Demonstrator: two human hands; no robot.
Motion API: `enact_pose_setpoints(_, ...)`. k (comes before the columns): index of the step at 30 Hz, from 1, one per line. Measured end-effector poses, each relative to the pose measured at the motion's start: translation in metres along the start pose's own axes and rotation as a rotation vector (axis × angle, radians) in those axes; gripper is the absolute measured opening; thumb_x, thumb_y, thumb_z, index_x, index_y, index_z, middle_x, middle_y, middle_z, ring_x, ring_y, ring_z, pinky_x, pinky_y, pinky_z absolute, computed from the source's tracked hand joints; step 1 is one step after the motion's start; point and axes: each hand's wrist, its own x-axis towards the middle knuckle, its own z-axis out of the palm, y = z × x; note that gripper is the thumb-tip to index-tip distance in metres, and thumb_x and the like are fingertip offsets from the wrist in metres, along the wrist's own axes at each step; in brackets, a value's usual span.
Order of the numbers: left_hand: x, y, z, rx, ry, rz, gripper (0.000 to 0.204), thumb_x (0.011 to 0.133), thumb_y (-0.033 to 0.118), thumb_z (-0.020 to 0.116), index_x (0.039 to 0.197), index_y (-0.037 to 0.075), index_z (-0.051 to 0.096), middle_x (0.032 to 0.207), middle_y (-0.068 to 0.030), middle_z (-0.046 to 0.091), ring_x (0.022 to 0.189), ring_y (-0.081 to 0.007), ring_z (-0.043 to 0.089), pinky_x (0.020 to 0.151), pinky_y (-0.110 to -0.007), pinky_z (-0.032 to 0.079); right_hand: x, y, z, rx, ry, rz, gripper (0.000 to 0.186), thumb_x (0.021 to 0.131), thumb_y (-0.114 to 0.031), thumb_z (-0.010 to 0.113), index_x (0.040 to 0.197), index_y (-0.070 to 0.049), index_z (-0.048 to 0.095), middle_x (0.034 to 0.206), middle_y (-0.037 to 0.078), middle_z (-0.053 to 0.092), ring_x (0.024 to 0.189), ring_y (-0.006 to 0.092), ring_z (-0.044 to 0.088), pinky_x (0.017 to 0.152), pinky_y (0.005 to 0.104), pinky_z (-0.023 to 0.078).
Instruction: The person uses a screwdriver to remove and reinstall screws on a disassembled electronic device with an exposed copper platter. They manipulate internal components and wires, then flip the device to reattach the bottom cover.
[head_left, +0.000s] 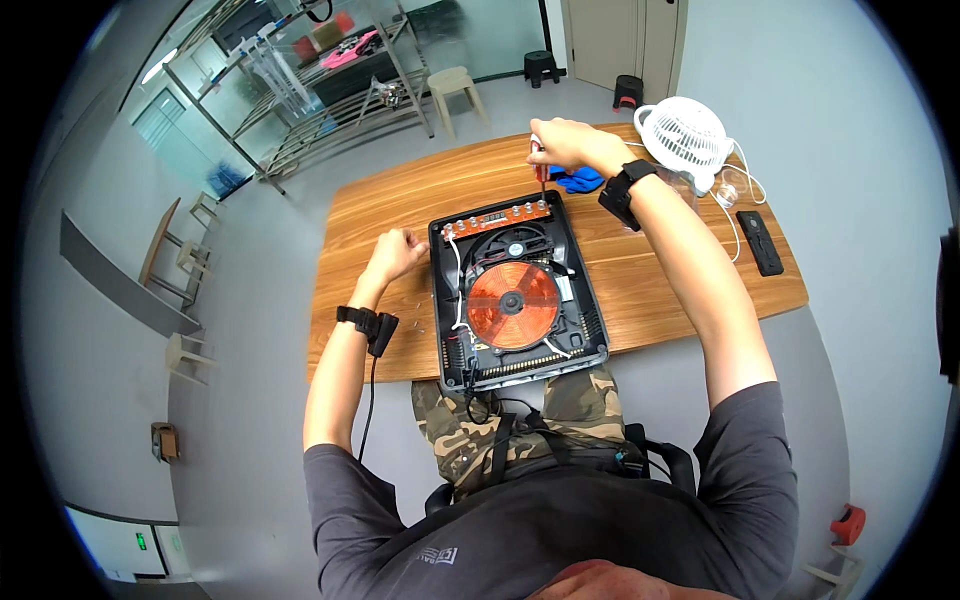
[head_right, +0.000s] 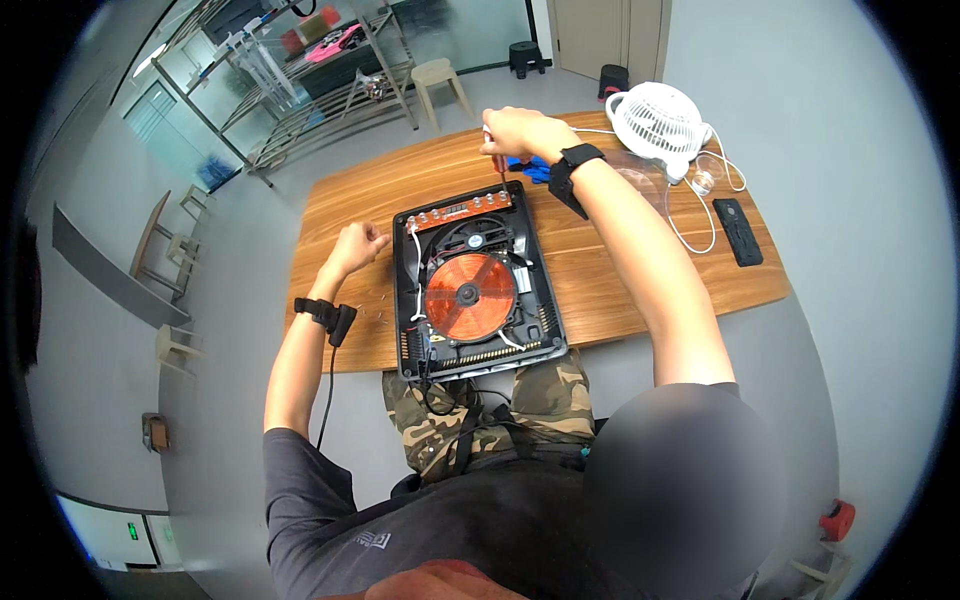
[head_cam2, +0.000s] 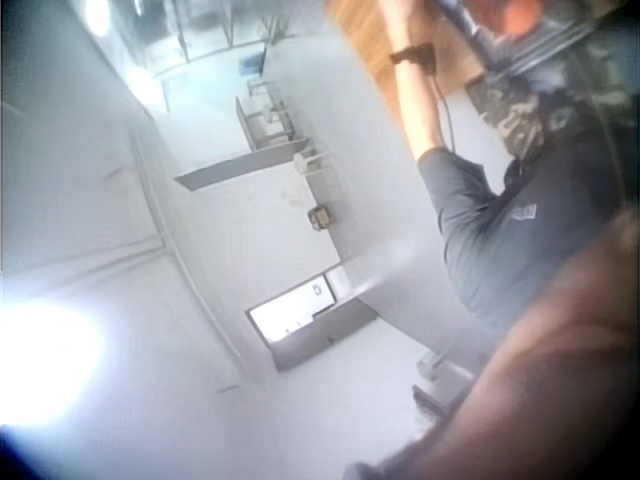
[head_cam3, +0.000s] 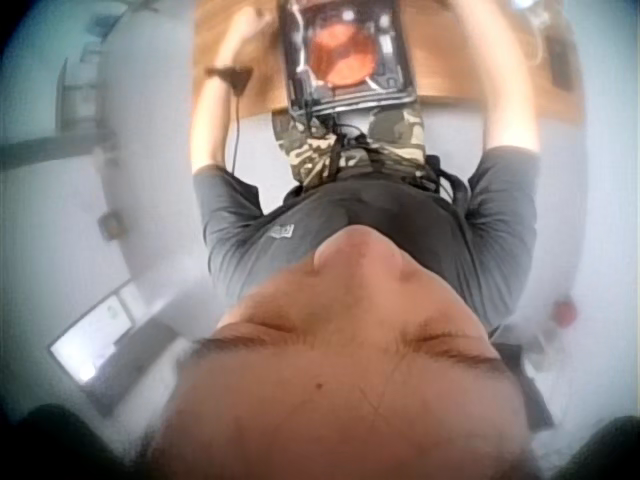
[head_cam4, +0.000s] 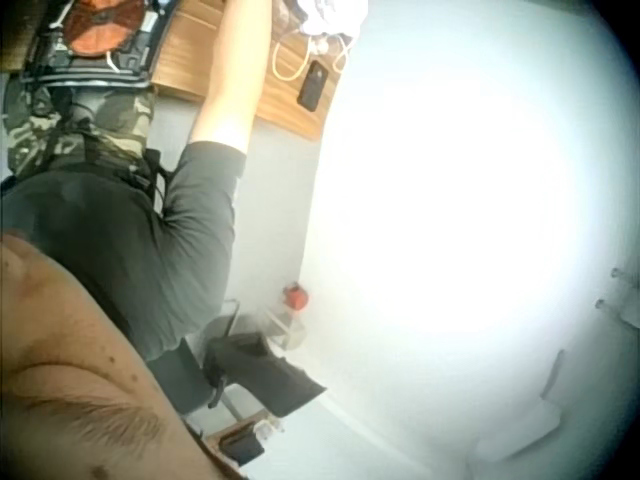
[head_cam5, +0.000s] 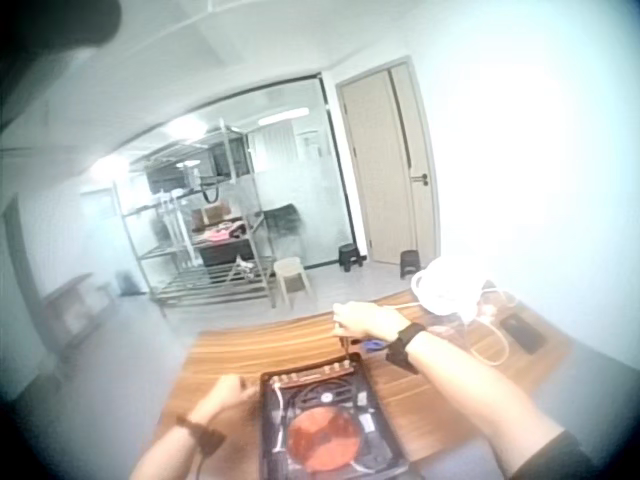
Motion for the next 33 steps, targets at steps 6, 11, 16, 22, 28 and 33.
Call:
enact_pose_setpoints(6,-0.037,0.004,0.003,-0.225,-0.198,-0.133,0.04,0.092,0.036,0.075,0.076,0.0,0.069,0.066,-0.0086,0.071,0.059,-0.0166,0.069,0.059,-0.032,0.055,-0.003,-0.007,-0.001,0.033,-0.014,0.035,0.041,0.096,-0.034,0.069,0.106,0.003,0.055,0.084,0.02,0.072,0.058,0.0289,0.07,0.056,0.0408,0.057)
enact_pose_setpoints(11,-0.048,0.011,0.011,-0.378,-0.303,-0.172,0.035,0.094,0.028,0.073,0.07,0.002,0.068,0.062,-0.0061,0.069,0.052,-0.0118,0.063,0.051,-0.03,0.051,-0.005,-0.018,-0.003,0.031,-0.006,0.054,0.041,0.095,-0.034,0.07,0.109,0.001,0.054,0.088,0.022,0.072,0.064,0.0328,0.071,0.06,0.0431,0.057)
enact_pose_setpoints(16,-0.045,0.01,0.018,-0.498,-0.317,-0.21,0.032,0.094,0.021,0.072,0.068,0.003,0.068,0.059,-0.0059,0.068,0.046,-0.0086,0.057,0.046,-0.026,0.046,0.002,-0.022,0.008,-0.124,0.063,-0.02,0.039,0.095,-0.035,0.068,0.113,-0.002,0.056,0.101,0.024,0.072,0.101,0.0434,0.068,0.086,0.0508,0.055)
enact_pose_setpoints(22,-0.042,0.0,0.026,-0.582,-0.38,-0.21,0.03,0.097,0.02,0.068,0.071,0.004,0.067,0.065,-0.0081,0.072,0.047,-0.0092,0.06,0.048,-0.026,0.049,0.002,-0.024,0.008,-0.145,0.142,-0.01,0.042,0.094,-0.039,0.068,0.111,-0.002,0.057,0.101,0.025,0.072,0.1,0.0444,0.069,0.086,0.0527,0.055)
enact_pose_setpoints(28,-0.041,-0.005,0.029,-0.637,-0.385,-0.228,0.029,0.096,0.018,0.068,0.073,0.002,0.068,0.064,-0.0093,0.072,0.047,-0.01,0.06,0.047,-0.027,0.049,-0.004,-0.027,-0.018,0.017,0.35,-0.058,0.043,0.093,-0.039,0.069,0.104,0.001,0.057,0.089,0.026,0.071,0.089,0.0459,0.069,0.078,0.0519,0.055)
enact_pose_setpoints(33,-0.04,-0.008,0.036,-0.631,-0.372,-0.225,0.03,0.096,0.018,0.068,0.072,0.001,0.069,0.064,-0.0096,0.072,0.046,-0.0107,0.061,0.047,-0.027,0.049,-0.048,-0.009,-0.009,0.043,0.403,-0.064,0.04,0.091,-0.03,0.073,0.104,0.003,0.055,0.079,0.026,0.069,0.08,0.0446,0.07,0.07,0.0459,0.056)
